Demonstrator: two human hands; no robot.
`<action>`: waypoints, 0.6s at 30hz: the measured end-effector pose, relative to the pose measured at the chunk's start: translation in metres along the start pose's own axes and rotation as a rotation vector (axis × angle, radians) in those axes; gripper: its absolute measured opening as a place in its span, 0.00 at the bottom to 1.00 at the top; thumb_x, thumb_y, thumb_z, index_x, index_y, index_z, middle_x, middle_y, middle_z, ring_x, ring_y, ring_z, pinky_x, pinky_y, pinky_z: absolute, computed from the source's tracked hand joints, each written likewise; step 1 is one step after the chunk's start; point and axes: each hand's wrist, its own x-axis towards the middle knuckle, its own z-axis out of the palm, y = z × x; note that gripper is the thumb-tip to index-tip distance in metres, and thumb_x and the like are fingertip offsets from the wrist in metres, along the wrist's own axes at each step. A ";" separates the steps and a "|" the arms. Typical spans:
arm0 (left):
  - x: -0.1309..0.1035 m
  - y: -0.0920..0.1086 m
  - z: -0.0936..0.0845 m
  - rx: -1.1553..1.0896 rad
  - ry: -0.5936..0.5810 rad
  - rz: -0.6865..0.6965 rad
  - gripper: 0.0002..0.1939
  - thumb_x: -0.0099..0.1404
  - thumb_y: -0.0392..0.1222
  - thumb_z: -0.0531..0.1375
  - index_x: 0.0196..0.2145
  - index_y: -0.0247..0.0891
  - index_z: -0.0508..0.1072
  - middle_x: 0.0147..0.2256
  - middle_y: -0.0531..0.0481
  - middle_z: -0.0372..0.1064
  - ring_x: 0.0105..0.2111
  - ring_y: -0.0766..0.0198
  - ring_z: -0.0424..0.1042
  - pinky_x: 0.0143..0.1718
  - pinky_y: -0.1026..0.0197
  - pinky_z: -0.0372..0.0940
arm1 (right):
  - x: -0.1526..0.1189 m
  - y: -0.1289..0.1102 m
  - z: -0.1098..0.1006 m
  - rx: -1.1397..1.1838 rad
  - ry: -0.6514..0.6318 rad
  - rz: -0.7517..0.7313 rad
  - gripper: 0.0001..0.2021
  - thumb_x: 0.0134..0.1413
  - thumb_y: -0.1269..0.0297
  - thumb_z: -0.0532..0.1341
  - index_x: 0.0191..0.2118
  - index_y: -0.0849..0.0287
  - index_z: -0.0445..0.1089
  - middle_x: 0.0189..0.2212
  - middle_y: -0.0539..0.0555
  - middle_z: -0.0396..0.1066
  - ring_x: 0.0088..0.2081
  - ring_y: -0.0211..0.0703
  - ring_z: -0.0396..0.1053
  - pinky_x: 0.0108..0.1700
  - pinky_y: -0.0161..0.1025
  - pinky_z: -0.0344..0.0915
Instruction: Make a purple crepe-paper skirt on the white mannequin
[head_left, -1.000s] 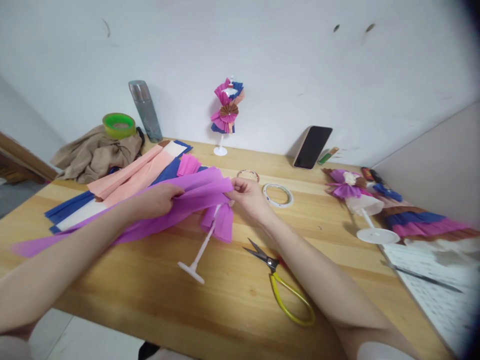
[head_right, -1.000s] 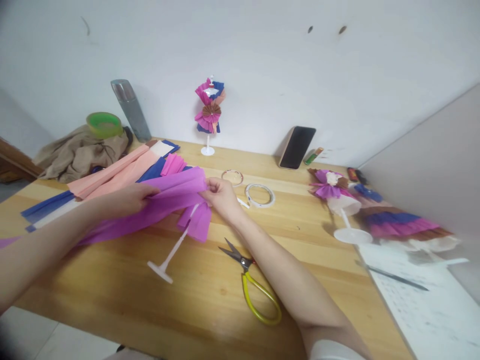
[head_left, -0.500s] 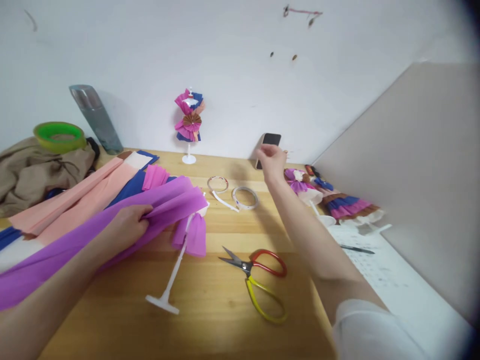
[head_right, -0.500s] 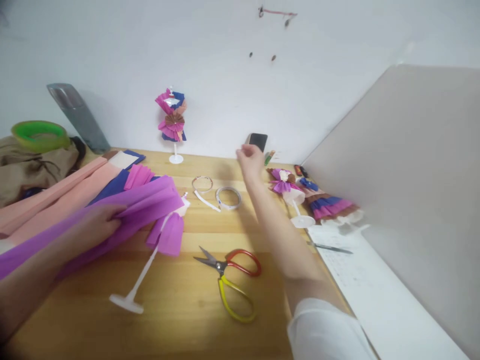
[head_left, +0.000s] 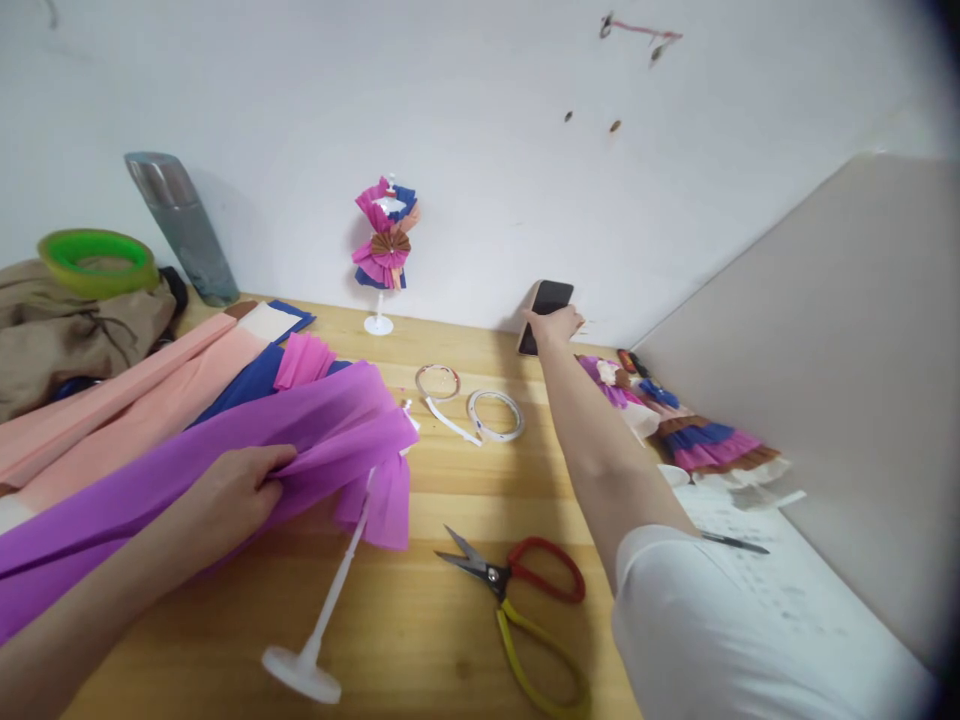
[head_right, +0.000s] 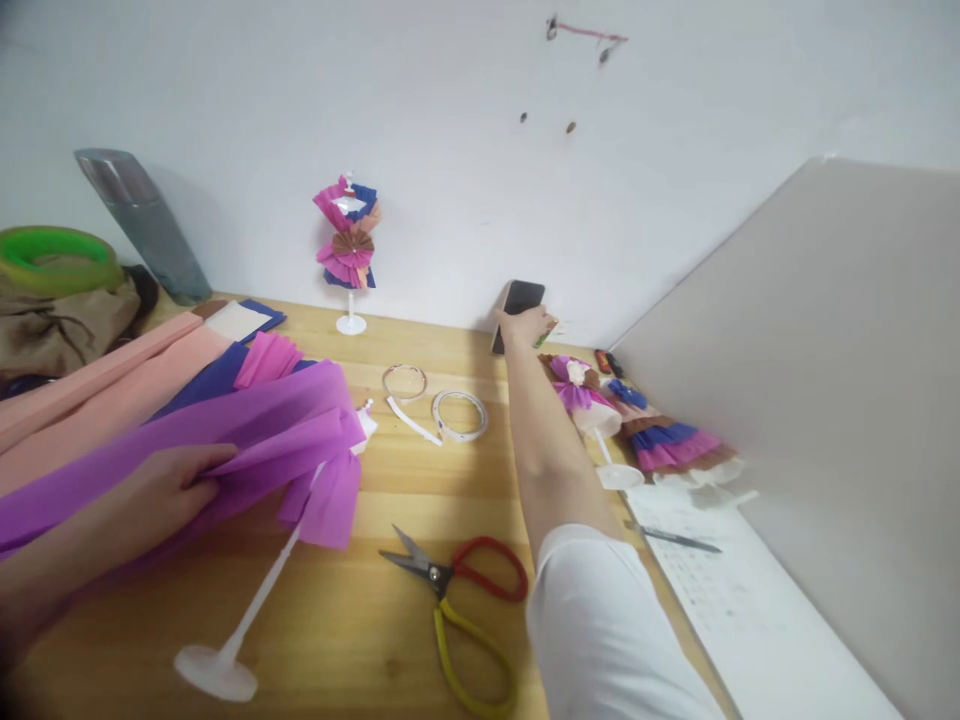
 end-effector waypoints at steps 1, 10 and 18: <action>0.000 -0.001 0.001 -0.001 -0.002 -0.003 0.13 0.52 0.36 0.49 0.26 0.44 0.73 0.32 0.50 0.78 0.39 0.48 0.76 0.38 0.56 0.66 | 0.000 0.002 0.002 -0.009 0.009 0.014 0.19 0.62 0.59 0.61 0.55 0.60 0.66 0.55 0.59 0.67 0.52 0.51 0.69 0.52 0.54 0.69; -0.003 0.003 -0.002 -0.023 -0.080 -0.053 0.13 0.55 0.35 0.47 0.27 0.41 0.70 0.31 0.50 0.76 0.40 0.48 0.74 0.43 0.54 0.64 | 0.003 0.008 0.004 -0.040 0.032 0.026 0.18 0.62 0.59 0.61 0.55 0.61 0.67 0.53 0.59 0.68 0.50 0.49 0.70 0.50 0.52 0.70; -0.002 0.002 0.001 -0.029 -0.077 -0.055 0.14 0.54 0.34 0.47 0.28 0.41 0.72 0.33 0.50 0.77 0.42 0.48 0.74 0.44 0.54 0.65 | 0.006 0.011 0.007 -0.010 -0.025 -0.032 0.19 0.62 0.59 0.61 0.55 0.61 0.66 0.54 0.60 0.67 0.51 0.51 0.69 0.51 0.53 0.69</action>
